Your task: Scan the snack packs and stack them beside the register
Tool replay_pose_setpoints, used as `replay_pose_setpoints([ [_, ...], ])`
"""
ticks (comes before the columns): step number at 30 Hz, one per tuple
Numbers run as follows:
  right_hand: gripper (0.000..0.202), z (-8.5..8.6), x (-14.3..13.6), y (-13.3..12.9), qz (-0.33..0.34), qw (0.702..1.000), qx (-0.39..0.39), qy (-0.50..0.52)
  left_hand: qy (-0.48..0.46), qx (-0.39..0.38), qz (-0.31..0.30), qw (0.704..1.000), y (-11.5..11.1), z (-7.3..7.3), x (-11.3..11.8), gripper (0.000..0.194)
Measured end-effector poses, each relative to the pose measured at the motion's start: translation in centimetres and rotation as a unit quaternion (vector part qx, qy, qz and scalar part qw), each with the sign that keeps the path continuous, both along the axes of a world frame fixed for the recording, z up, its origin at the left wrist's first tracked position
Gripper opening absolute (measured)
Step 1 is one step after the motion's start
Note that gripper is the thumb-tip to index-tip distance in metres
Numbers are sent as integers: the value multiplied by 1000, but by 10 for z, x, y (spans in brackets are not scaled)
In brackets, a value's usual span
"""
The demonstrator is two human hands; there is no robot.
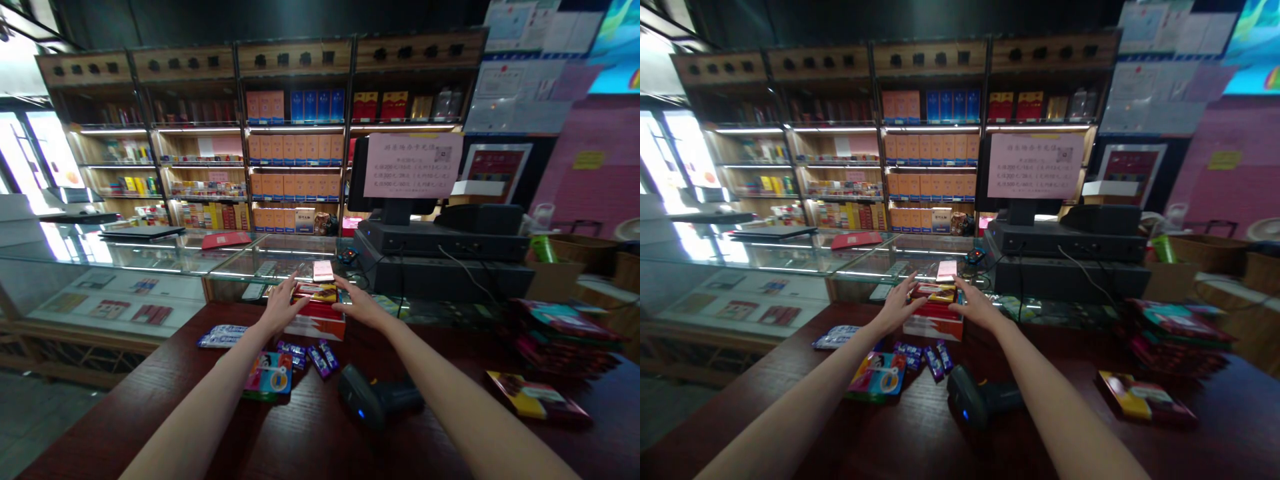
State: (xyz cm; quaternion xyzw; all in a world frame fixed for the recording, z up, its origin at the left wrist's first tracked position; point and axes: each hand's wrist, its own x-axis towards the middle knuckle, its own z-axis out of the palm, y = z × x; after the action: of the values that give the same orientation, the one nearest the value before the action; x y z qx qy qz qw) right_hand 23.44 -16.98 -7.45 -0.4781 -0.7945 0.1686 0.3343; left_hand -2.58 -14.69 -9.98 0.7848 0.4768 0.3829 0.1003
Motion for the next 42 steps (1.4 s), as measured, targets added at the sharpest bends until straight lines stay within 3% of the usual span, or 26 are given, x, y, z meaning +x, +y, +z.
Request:
replay_pose_setpoints([
  [13, 87, -11, 14, -6, 18, 997, -7, 79, 10, 11, -30, 999, -17, 1, -1, 65],
  [21, 90, -13, 31, -36, 38, 987, -9, 158, -5, 82, -52, 995, -44, 13, 9, 64],
  [27, 94, -18, 50, -72, 53, 955, -97, 275, -52, 92, -89, 990, -68, 11, 32, 56],
  [32, 89, -26, 62, -98, 42, 918, -126, 373, -131, 33, -106, 985, -85, -1, 59, 50],
  [38, 84, -31, 65, -111, 0, 878, -129, 460, -194, -1, -67, 979, -93, -14, 84, 44],
  [42, 78, -32, 62, -115, -7, 867, -141, 477, -229, 2, -49, 972, -96, -16, 95, 40],
])
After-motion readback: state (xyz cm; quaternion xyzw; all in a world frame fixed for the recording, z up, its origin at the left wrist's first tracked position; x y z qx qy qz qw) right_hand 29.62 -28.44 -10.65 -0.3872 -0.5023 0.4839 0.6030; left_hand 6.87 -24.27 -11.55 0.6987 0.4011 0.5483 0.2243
